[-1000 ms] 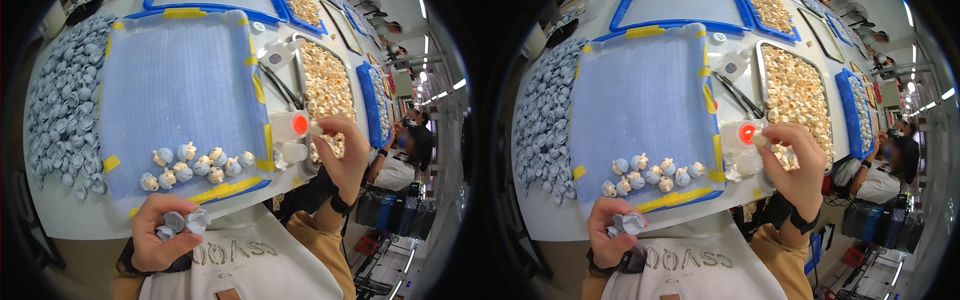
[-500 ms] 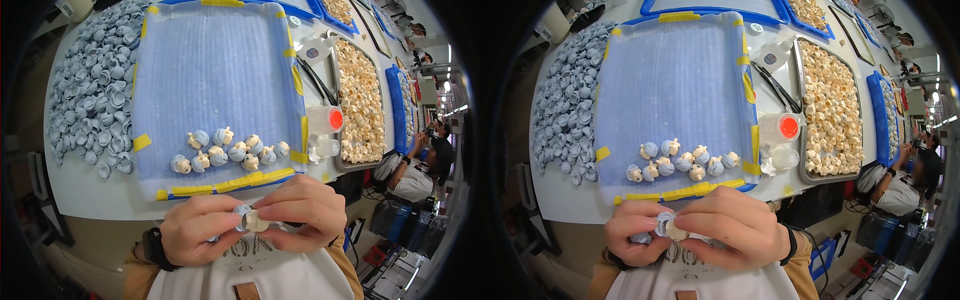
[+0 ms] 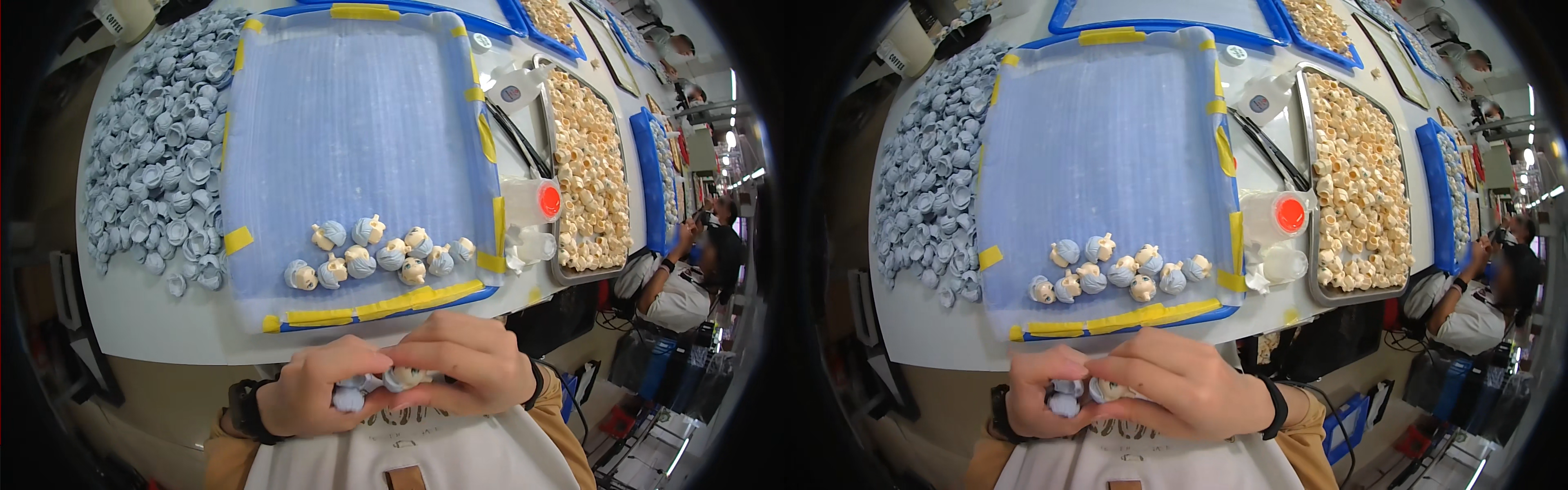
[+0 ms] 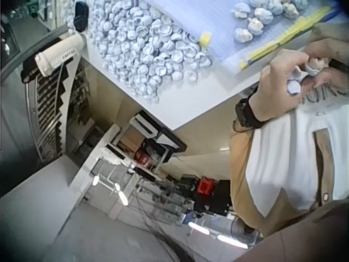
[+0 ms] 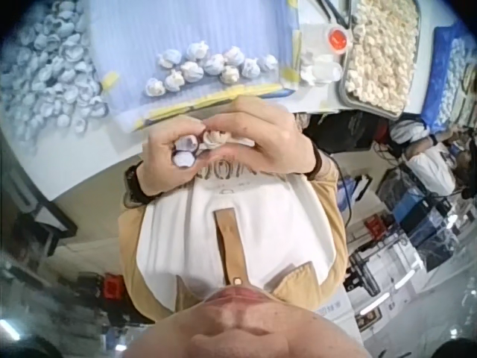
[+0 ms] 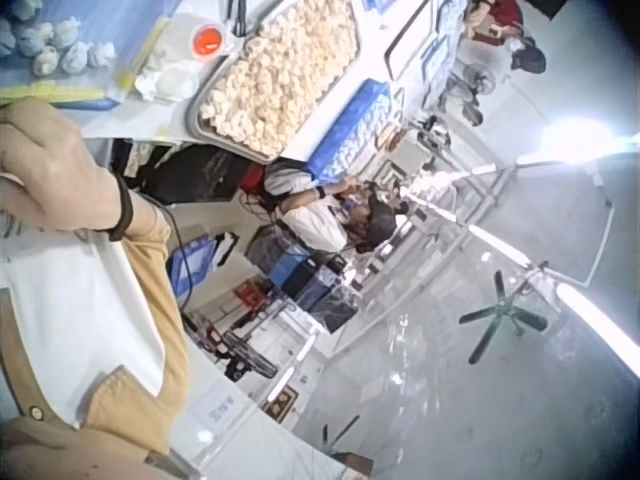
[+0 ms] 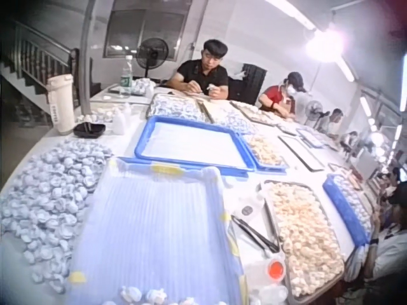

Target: The person repeatedly picks up small white decorative pieces from trays on a table, applies a red substance from a small container to the white pieces, and places them back on the tray. The process is repetitive and involves handling many similar items one by one.

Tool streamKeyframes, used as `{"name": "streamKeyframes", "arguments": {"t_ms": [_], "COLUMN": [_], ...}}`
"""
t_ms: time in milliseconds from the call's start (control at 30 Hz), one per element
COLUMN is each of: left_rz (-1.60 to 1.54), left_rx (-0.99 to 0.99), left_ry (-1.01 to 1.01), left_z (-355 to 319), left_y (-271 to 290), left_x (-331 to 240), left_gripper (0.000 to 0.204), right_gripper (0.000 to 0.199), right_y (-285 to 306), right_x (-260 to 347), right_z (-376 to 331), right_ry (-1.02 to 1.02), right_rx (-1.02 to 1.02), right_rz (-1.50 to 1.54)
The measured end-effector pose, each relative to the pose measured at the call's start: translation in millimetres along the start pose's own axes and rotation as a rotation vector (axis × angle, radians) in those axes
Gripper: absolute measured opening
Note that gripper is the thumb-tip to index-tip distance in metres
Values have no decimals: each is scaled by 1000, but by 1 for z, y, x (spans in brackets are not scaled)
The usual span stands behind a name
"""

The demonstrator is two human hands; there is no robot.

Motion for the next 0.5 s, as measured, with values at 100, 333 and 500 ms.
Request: {"name": "streamKeyframes", "arguments": {"t_ms": [100, 333, 500], "left_rz": [-24, -123, -125], "left_rx": [-124, -165, -32], "left_ry": [31, 375, 352], "left_z": [-13, -11, 3], "left_y": [15, 29, 12], "left_x": [1, 23, 19], "left_gripper": [40, 39, 49], "right_gripper": [36, 35, 46], "right_y": [13, 7, -7], "right_x": [-4, -15, 14], "right_z": [0, 1, 5], "right_ry": [-58, -15, 228], "right_rx": [-1, -94, -134], "right_rz": [-154, -323, -289]}}
Point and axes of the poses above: each hand's wrist, its own z-axis towards the middle knuckle, its own y-axis out of the back of the hand, x = y × z, the point moved 8 cm from there along z, towards the middle knuckle, and after that the axes turned 8 degrees about y, right-handed, at the moved point
